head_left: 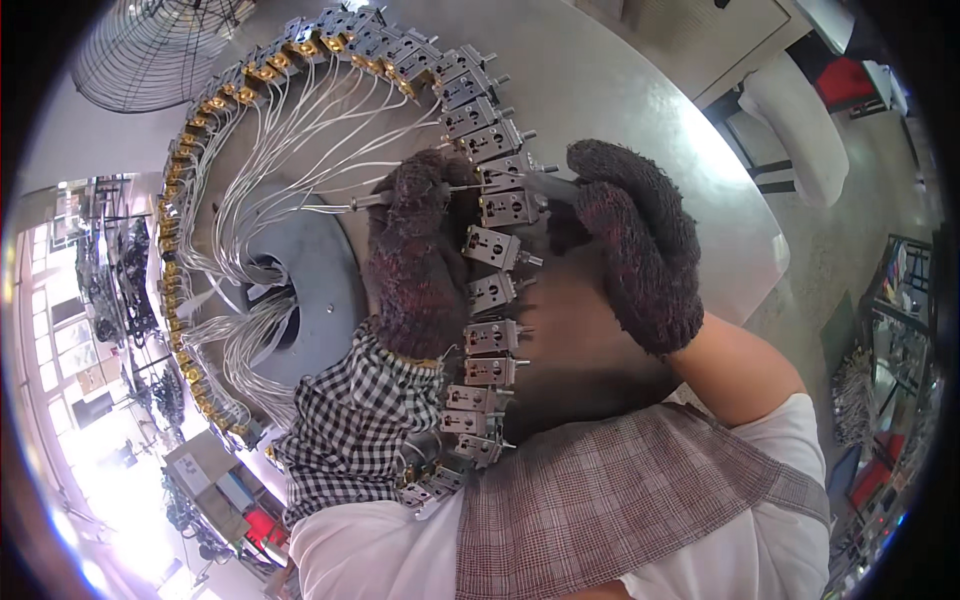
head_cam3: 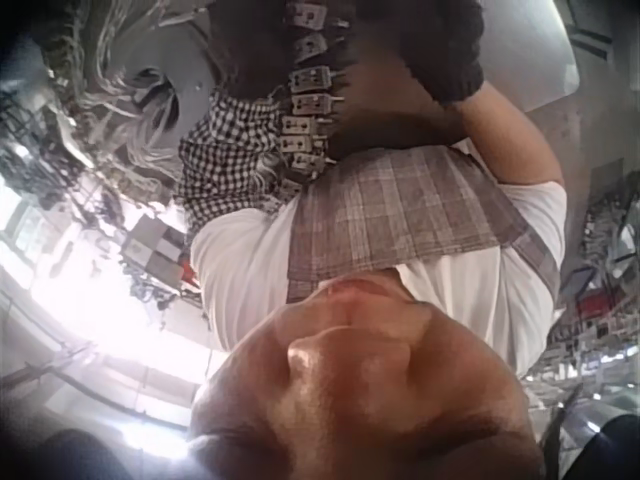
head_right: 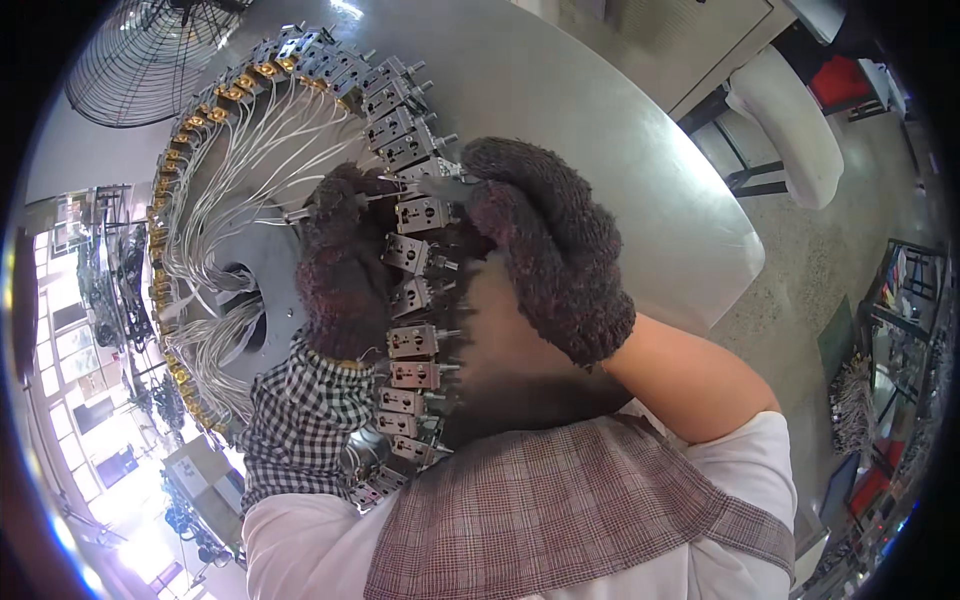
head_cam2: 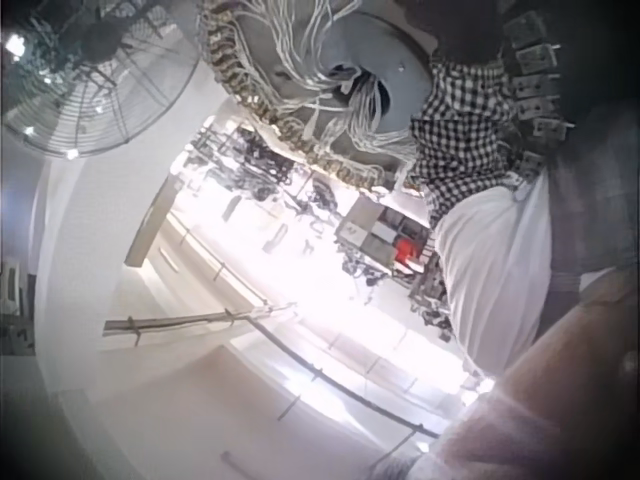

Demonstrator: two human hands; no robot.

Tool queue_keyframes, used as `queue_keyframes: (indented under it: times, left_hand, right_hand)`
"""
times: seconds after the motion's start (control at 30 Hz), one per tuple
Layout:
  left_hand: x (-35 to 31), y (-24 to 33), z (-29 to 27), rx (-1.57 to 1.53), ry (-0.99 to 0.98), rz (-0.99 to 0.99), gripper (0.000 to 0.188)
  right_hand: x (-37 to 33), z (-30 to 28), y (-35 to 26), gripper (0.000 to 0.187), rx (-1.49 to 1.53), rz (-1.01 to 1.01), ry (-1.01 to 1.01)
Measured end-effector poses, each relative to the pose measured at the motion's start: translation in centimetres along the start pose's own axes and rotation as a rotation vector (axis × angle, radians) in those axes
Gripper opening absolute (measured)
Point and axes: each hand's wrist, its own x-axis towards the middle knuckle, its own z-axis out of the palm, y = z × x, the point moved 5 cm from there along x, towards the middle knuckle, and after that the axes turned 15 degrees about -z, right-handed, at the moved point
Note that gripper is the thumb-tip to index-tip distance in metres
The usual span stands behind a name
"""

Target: Manually wiring and assembling industrial electrical components onto a circular jig.

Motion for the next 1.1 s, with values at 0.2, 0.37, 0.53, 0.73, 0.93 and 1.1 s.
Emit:
queue_keyframes:
  times: [0.2, 0.37, 0.53, 0.73, 0.93, 1.1]
  left_hand:
    - [-1.1, 0.8, -2.5, -0.053, 0.132, 0.028, 0.023]
    - [-1.0, 1.6, -5.1, -0.211, 0.061, 0.053, 0.02]
    - [-4.8, 3.4, -6.6, -0.239, -0.048, 0.179, 0.02]
    - [-12.6, 4.4, -7.0, 0.978, 0.49, 0.657, 0.014]
    - [-13.6, 3.7, -5.2, 1.716, 0.379, 1.132, 0.022]
    - [-12.2, 4.7, -4.6, 1.637, 0.395, 1.206, 0.022]
  right_hand:
    - [-1.6, 1.7, 1.2, 0.028, 0.165, 0.169, 0.064]
    - [-1.5, 1.8, 2.5, 0.03, 0.311, 0.28, 0.188]
    - [-0.7, 0.9, 3.7, 0.031, 0.331, 0.286, 0.175]
    - [0.4, -0.6, 5.0, 0.032, 0.338, 0.25, 0.139]
    - [1.4, -0.4, 5.1, 0.031, 0.384, 0.229, 0.123]
    - [2.2, -0.4, 5.2, 0.032, 0.439, 0.207, 0.12]
